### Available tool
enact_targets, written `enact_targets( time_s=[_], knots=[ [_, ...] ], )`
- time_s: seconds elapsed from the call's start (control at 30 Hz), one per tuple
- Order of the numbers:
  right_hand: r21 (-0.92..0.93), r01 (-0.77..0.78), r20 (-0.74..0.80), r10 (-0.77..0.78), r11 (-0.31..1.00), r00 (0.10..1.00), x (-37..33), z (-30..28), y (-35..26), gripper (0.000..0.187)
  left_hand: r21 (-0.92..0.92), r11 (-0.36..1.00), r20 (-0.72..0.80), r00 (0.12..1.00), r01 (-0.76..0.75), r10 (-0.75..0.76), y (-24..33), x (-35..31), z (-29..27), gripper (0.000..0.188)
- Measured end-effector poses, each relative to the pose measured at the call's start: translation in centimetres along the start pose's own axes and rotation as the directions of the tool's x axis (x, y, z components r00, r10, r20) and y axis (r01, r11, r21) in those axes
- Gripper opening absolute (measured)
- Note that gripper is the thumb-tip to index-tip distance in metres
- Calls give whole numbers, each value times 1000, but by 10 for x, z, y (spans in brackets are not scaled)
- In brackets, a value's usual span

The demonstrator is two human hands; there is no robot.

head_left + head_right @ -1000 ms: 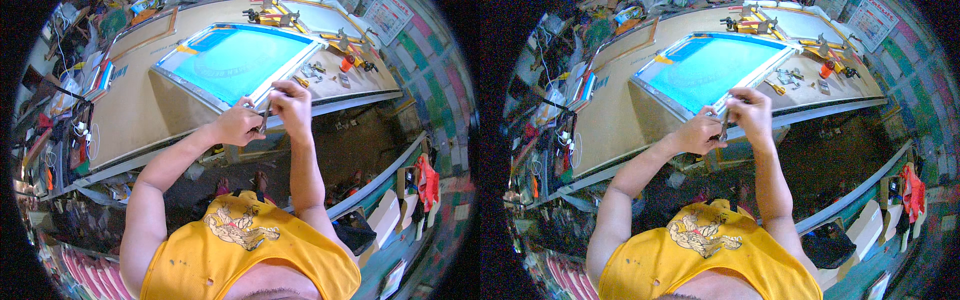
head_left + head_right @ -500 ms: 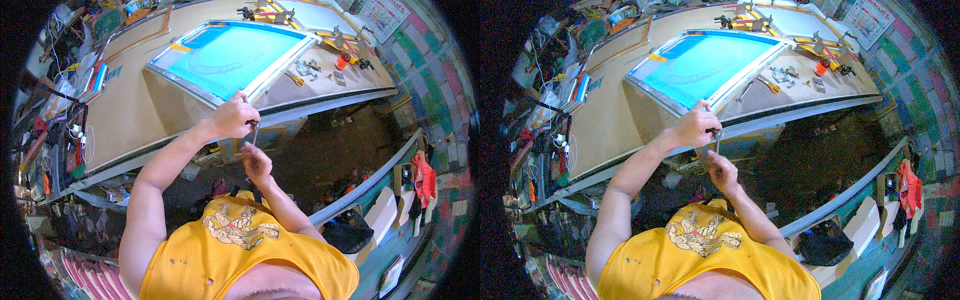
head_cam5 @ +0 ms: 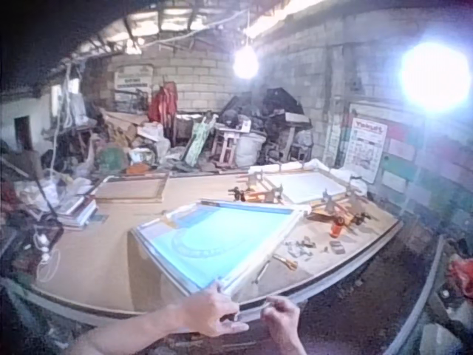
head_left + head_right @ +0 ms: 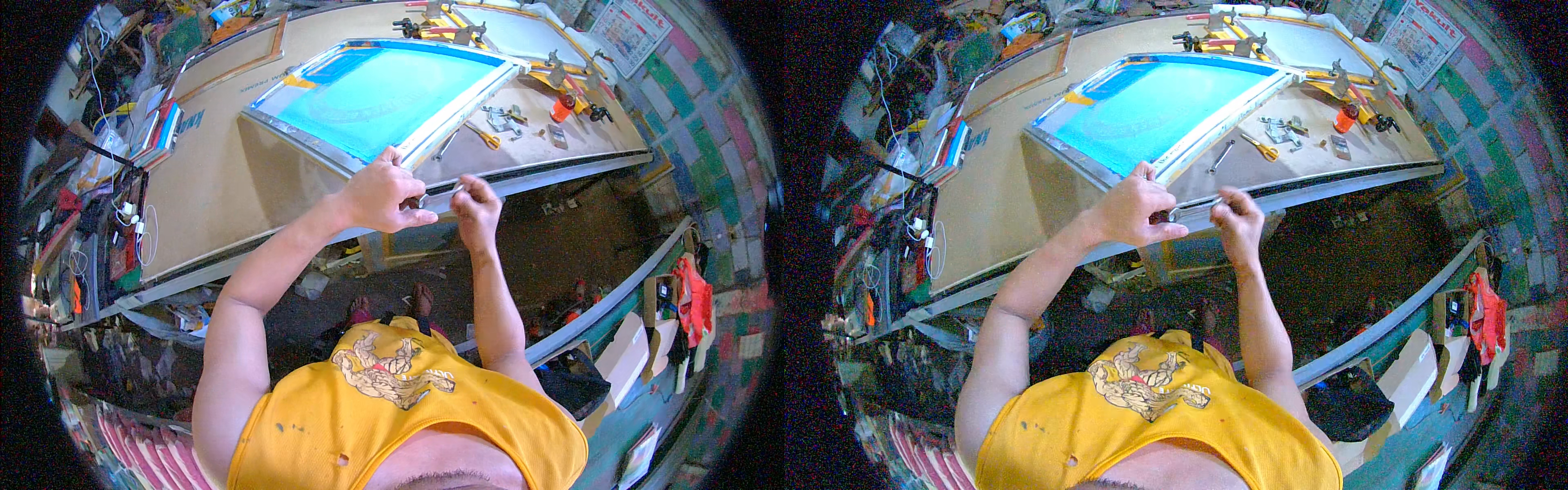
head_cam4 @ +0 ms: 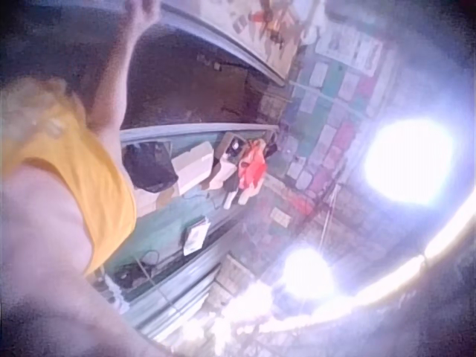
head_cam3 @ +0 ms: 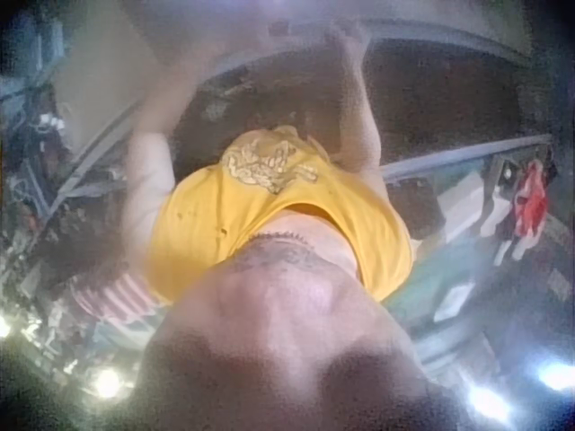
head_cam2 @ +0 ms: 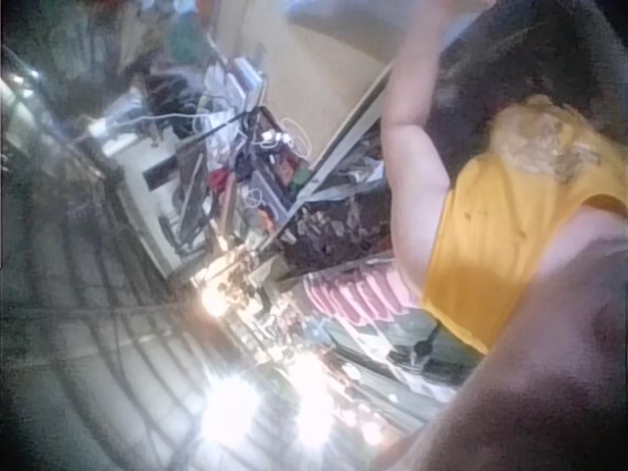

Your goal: The person assembles a lightbox frame by tightening corner brackets with a wrench, then uses scissors to trim excess yellow and blue tape from the edges of the lightbox surface.

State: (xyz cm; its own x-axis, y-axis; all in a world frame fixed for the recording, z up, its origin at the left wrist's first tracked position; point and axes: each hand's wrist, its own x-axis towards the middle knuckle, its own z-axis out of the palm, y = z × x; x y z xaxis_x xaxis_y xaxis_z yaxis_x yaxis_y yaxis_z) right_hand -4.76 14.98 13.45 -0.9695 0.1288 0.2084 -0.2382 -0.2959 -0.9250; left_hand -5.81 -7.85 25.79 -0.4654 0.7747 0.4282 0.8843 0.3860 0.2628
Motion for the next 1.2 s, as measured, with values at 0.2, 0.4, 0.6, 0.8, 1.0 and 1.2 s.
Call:
enact_targets(
  time_s=[0.2,0.4,0.6,0.8,1.0,1.2],
  knots=[
    [259,-114,-38,129,959,991,21,55,-77,21,49,998,155,987,33,-40,-4,-2,34,30],
    [-516,586,462,-374,624,804,-74,123,-83,7,98,990,5,995,-104,104,-27,-10,59,16],
    [-386,740,447,-590,551,672,-117,83,10,34,39,999,20,1000,-18,17,-29,-11,37,8],
    [-7,367,-69,-366,930,928,-122,71,58,61,-21,1000,-39,999,-17,16,-23,-9,24,9],
    [207,-237,113,217,949,970,-86,27,34,18,-4,1000,-17,1000,10,-10,-6,-21,17,9],
    [310,-216,237,145,926,961,-69,2,18,12,38,982,133,975,-186,179,-13,-22,-8,28]
  ],
)
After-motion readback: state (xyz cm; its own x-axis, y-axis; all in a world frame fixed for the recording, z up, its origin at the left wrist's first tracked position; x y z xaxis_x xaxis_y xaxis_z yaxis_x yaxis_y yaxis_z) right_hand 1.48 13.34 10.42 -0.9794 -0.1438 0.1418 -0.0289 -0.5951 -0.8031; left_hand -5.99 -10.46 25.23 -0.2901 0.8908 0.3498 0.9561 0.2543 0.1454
